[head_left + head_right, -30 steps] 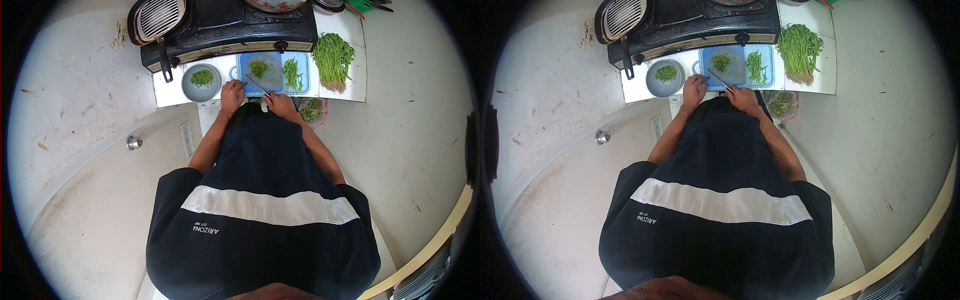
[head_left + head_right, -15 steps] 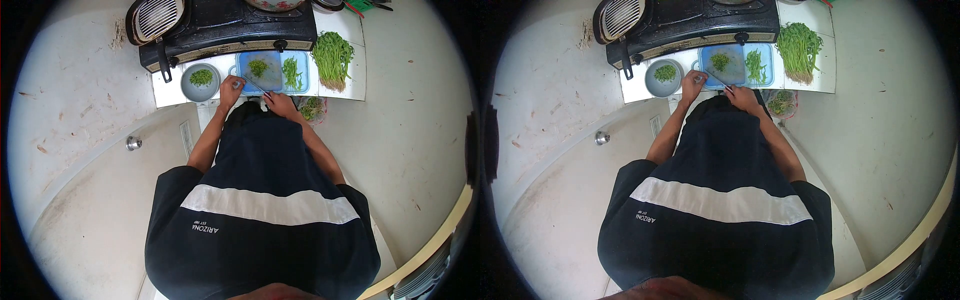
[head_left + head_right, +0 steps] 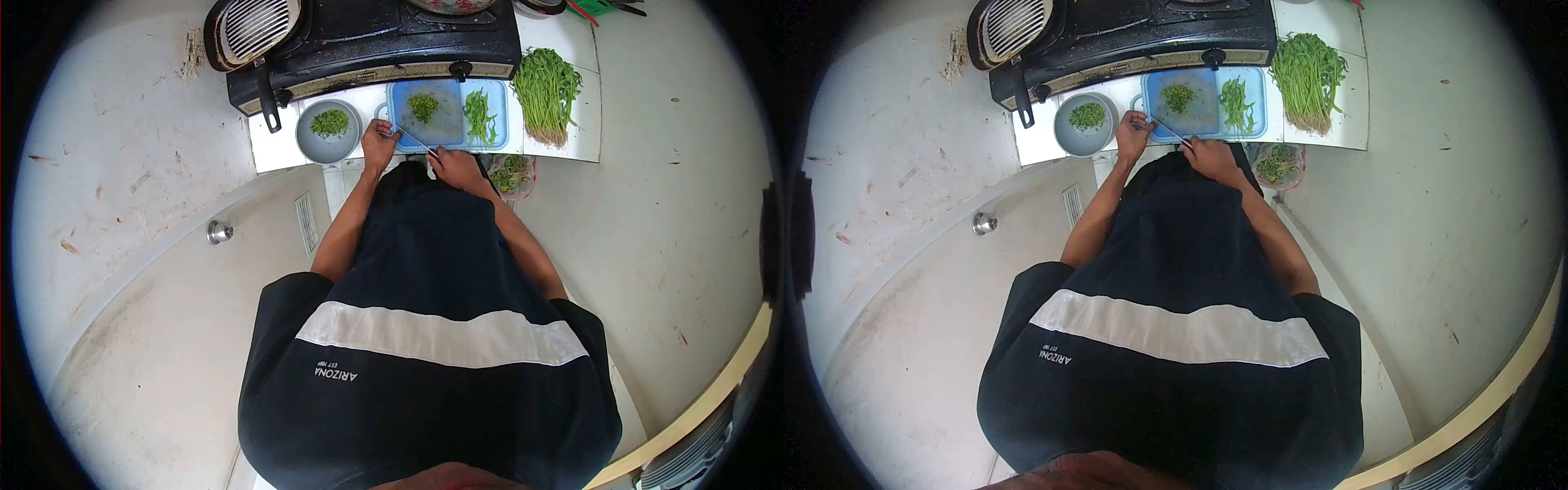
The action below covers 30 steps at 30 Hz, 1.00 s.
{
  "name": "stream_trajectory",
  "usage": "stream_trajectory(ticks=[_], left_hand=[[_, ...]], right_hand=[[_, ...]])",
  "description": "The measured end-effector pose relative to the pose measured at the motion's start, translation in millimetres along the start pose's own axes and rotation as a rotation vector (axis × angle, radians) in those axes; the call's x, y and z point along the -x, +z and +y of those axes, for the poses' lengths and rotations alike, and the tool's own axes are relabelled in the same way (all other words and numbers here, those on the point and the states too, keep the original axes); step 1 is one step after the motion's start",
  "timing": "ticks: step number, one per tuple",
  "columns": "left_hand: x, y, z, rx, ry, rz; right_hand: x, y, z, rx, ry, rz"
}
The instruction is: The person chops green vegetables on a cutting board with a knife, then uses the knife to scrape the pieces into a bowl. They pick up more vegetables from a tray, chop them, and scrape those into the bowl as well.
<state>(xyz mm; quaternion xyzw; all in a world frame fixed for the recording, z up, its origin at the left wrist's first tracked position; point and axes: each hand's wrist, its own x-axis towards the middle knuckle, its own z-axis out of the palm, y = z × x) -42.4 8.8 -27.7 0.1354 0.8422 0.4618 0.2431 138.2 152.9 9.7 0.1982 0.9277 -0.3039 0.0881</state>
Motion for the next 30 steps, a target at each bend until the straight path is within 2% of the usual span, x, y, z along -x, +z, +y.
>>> stream_trajectory(ticks=[8, 10, 14, 17, 22, 30], left_hand=[[2, -5, -3, -0.048, -0.033, -0.004], [2, -4, -7, -0.030, -0.037, 0.000], [3, -4, -7, -0.027, -0.069, -0.005], [0, -2, -16, 0.047, -0.076, -0.021], [1, -6, -10, -0.001, -0.070, -0.032], [1, -6, -13, 0.031, -0.097, -0.045]], right_hand=[[-3, 5, 3, 0.060, -0.022, 0.033], [2, -4, 3, -0.029, 0.085, -0.051], [1, -7, 5, -0.053, 0.090, -0.039], [0, -1, 9, -0.088, 0.036, -0.012], [-1, -2, 8, -0.104, -0.021, -0.032], [0, 2, 8, -0.007, -0.006, -0.026]])
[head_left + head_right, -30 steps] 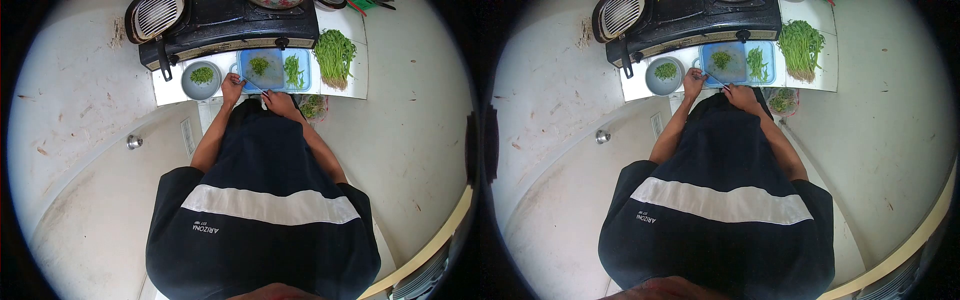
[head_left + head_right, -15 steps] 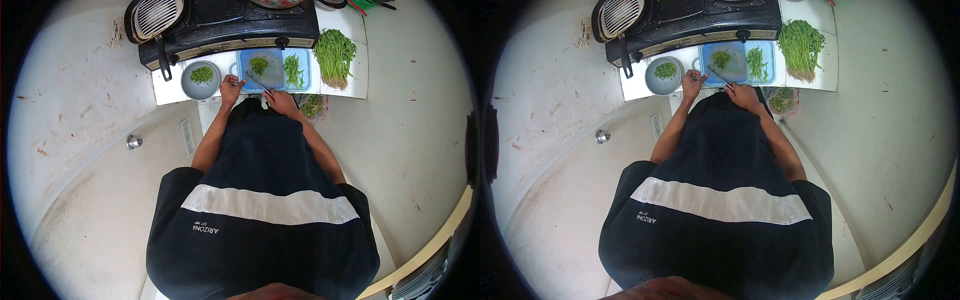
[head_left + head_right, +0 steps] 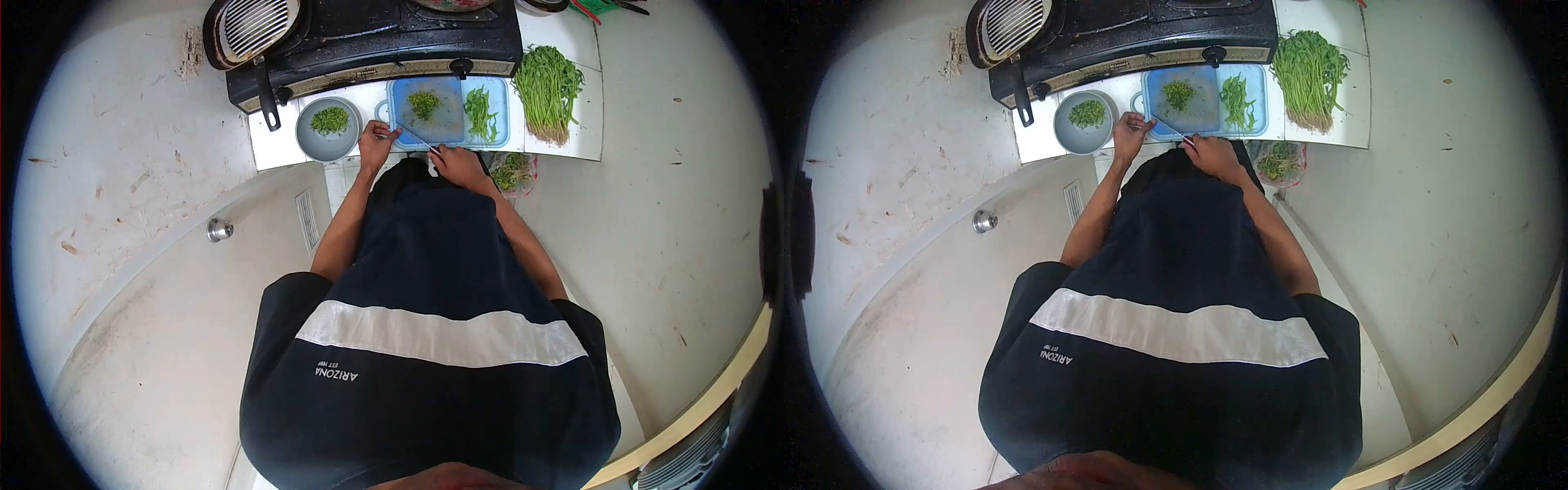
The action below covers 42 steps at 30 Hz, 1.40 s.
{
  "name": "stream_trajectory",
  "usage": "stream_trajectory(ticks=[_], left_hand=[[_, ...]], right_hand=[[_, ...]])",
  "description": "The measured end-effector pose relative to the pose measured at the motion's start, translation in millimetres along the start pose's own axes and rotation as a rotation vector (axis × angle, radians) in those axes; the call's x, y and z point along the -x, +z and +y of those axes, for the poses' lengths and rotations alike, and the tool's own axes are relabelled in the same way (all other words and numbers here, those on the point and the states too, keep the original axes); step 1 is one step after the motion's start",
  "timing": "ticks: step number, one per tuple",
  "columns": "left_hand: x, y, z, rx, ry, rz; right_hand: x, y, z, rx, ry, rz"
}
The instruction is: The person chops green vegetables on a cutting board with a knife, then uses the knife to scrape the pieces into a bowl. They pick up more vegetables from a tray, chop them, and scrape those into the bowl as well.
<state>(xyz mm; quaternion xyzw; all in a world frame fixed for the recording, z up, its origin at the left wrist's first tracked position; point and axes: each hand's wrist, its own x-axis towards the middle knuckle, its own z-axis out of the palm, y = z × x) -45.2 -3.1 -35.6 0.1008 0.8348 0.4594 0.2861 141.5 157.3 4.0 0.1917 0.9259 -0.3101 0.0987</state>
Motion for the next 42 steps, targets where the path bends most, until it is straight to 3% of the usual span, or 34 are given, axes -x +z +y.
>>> stream_trajectory(ticks=[21, 31, 42], left_hand=[[1, 3, 6, -0.030, 0.011, 0.032], [1, 5, 3, 0.016, -0.042, 0.041], [2, 5, 3, 0.022, -0.094, 0.040]], right_hand=[[5, -11, -10, 0.058, 0.033, -0.009], [6, -11, -6, -0.092, 0.064, -0.025], [9, -11, -15, -0.003, 0.066, -0.026]])
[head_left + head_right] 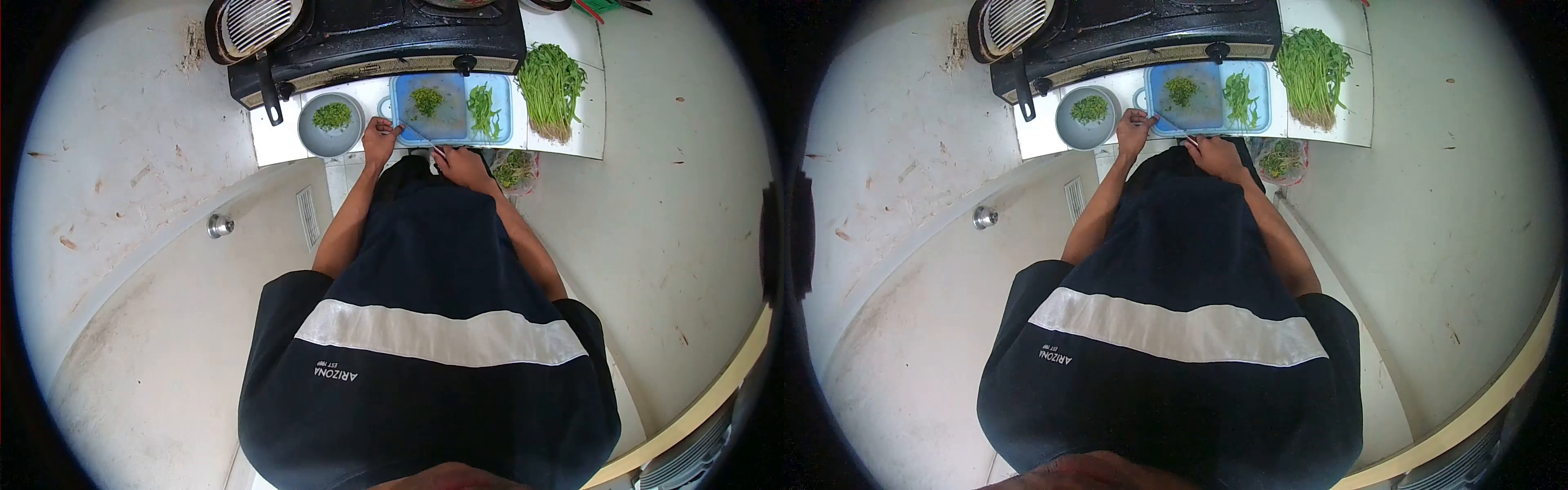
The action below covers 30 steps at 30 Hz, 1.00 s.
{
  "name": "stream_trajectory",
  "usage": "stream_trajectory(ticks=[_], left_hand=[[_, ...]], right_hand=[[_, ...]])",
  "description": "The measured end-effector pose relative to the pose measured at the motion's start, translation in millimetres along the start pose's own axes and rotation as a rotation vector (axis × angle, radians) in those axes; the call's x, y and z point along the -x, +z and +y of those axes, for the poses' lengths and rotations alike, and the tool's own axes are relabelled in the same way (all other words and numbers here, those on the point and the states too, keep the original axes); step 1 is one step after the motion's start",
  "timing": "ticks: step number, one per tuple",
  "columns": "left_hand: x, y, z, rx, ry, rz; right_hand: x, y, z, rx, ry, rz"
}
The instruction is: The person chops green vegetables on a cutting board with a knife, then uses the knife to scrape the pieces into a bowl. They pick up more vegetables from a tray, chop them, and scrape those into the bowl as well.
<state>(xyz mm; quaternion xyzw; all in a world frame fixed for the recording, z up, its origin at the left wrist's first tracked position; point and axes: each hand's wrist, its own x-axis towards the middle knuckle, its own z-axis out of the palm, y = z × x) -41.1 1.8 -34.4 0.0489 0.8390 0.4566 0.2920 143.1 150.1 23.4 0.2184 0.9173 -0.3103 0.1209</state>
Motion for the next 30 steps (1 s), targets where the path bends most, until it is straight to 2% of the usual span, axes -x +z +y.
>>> stream_trajectory(ticks=[5, 14, 21, 23, 26, 28, 30], left_hand=[[-2, -1, -4, -0.034, 0.040, -0.011], [6, -5, -4, -0.051, 0.141, -0.037], [11, -9, 0, 0.004, 0.153, -0.025], [11, -8, -7, 0.040, 0.315, 0.041], [11, -9, -3, 0.097, 0.224, 0.036], [12, -9, -4, 0.095, 0.236, 0.024], [13, -10, -3, 0.093, 0.246, 0.013]], right_hand=[[-5, -5, -10, 0.039, 0.010, -0.034], [-2, 0, 6, 0.064, -0.028, 0.059], [-11, -19, 3, 0.096, 0.046, 0.131], [-9, -20, 1, 0.076, 0.049, 0.117], [-3, -15, 3, 0.061, -0.027, 0.047], [-1, -6, 6, 0.057, -0.110, 0.055], [-3, 1, 10, 0.051, -0.104, 0.056]])
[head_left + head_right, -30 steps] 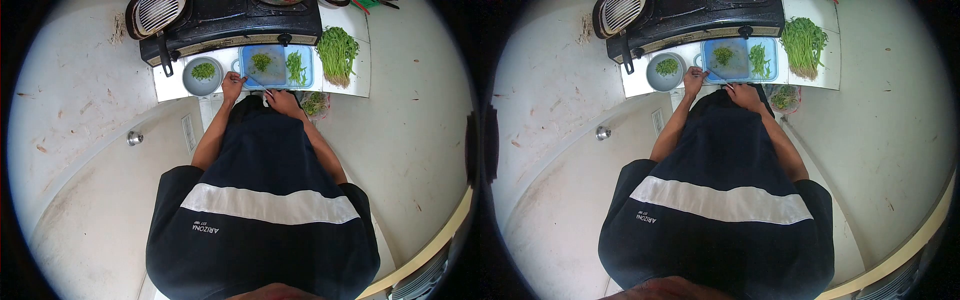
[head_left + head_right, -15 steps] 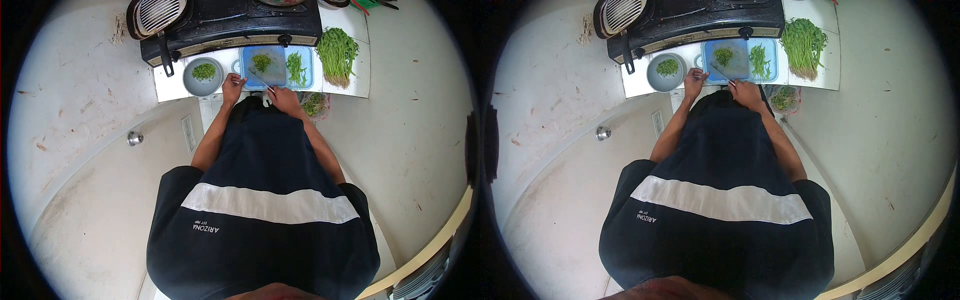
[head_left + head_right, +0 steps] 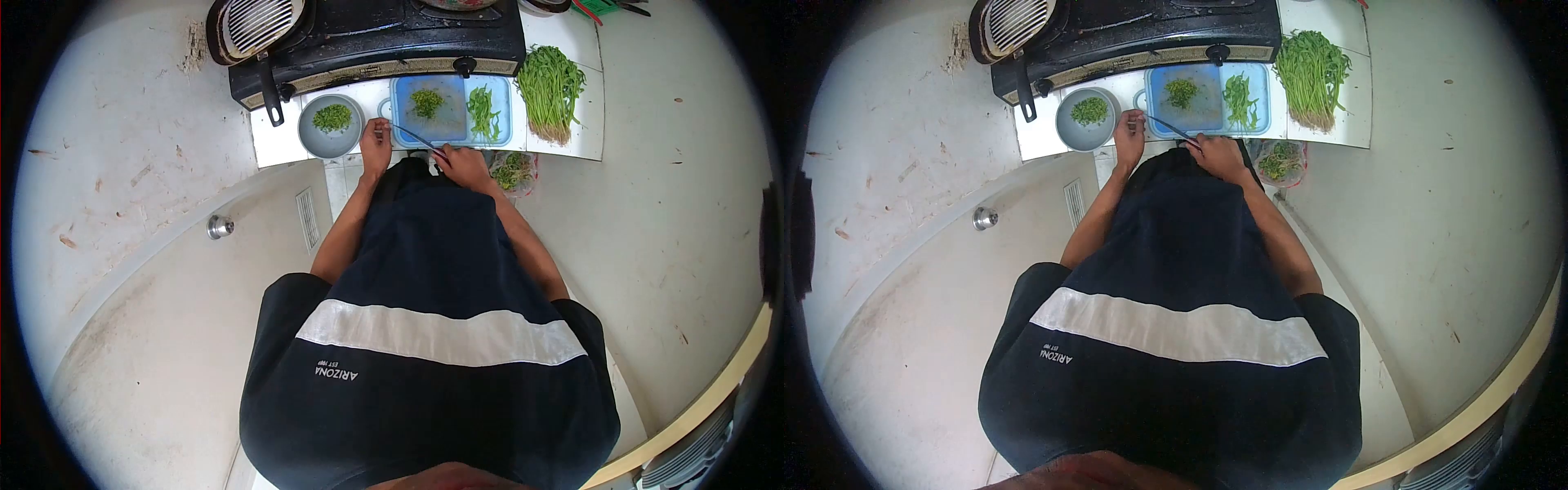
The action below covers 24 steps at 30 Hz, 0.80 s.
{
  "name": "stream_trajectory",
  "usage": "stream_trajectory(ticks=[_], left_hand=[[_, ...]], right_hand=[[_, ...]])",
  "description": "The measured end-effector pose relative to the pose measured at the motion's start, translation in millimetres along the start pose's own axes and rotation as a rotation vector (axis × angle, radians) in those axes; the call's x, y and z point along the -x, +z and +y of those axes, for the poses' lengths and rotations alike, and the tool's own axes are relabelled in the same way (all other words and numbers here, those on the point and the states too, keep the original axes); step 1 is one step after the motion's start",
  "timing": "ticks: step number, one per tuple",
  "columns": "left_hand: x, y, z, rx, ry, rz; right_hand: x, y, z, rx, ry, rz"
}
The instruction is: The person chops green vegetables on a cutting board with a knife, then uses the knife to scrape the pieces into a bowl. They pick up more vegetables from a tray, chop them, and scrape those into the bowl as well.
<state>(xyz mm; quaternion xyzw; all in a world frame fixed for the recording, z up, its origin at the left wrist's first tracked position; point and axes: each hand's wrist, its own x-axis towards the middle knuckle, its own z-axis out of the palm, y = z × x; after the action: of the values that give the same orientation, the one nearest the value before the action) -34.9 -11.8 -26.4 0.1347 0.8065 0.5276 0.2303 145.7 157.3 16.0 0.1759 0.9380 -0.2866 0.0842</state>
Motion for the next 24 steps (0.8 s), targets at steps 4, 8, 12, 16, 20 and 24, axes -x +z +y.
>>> stream_trajectory(ticks=[4, 8, 12, 16, 20, 24], left_hand=[[3, 1, 3, -0.023, 0.034, 0.000], [8, 0, 20, -0.017, 0.059, -0.016], [9, -4, 49, -0.084, 0.083, -0.143], [1, 0, 44, -0.274, 0.286, -0.367], [-6, 5, 40, -0.387, 0.383, -0.363], [-19, 6, 51, -0.455, 0.271, -0.374]], right_hand=[[-6, 5, 7, 0.034, 0.037, 0.078], [-14, -15, 0, 0.076, 0.125, 0.061], [-12, -25, -3, 0.070, 0.162, 0.064], [-5, -28, -2, 0.051, 0.121, 0.073], [1, -31, 0, 0.018, 0.110, 0.103], [11, -38, 1, -0.028, 0.118, 0.129]])
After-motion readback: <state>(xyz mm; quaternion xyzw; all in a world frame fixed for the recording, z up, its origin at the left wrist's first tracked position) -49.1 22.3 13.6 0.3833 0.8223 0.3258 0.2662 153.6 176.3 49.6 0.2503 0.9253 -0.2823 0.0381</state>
